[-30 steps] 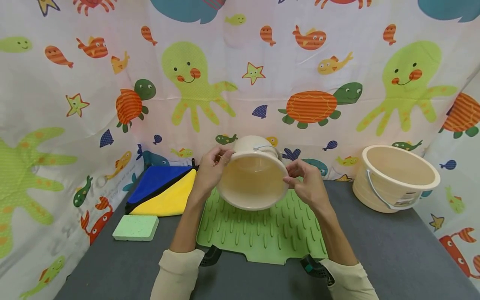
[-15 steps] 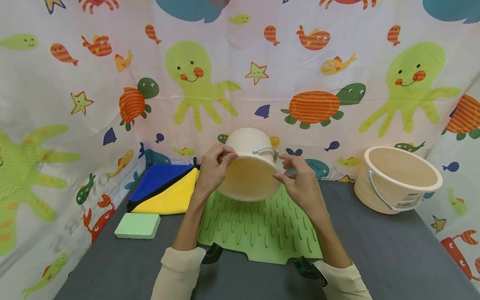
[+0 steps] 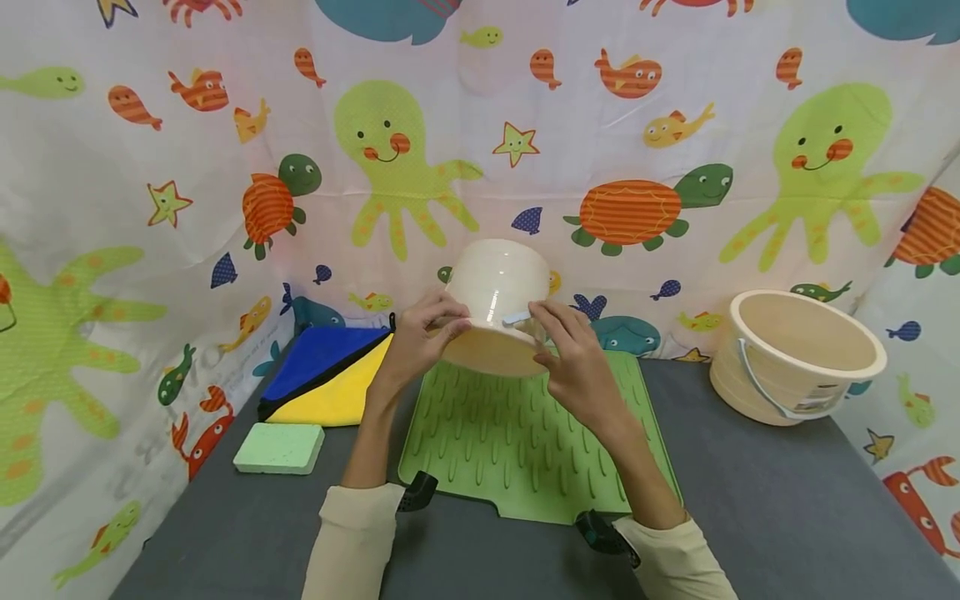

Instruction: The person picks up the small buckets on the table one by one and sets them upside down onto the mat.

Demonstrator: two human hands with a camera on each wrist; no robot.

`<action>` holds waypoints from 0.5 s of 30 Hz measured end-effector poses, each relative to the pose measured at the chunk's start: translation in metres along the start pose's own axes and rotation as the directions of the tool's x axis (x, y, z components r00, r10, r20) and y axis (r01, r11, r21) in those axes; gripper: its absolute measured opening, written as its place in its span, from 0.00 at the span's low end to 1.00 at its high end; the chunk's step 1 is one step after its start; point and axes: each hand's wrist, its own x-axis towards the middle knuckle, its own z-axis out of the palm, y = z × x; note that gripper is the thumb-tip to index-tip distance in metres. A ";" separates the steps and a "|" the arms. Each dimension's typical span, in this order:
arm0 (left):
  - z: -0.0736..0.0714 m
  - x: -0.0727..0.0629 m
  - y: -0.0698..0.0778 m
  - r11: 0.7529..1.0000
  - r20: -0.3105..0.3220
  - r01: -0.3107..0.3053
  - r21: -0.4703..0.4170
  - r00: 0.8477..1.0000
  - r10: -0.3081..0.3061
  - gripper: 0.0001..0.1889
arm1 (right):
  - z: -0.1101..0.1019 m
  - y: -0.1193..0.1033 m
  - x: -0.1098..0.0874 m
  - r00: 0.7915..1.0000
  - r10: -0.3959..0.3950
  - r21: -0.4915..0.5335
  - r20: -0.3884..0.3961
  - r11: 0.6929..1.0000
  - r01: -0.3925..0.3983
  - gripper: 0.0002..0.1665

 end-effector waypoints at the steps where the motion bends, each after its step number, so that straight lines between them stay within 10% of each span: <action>1: -0.002 -0.001 -0.001 1.000 0.012 -0.005 0.000 1.000 0.005 0.04 | 0.001 -0.001 0.000 1.000 0.007 -0.013 -0.009 1.000 -0.007 0.43; 15: -0.031 -0.013 -0.009 0.997 0.196 -0.028 -0.074 0.980 0.042 0.08 | 0.014 0.000 -0.005 0.997 -0.058 -0.063 0.050 0.996 0.062 0.16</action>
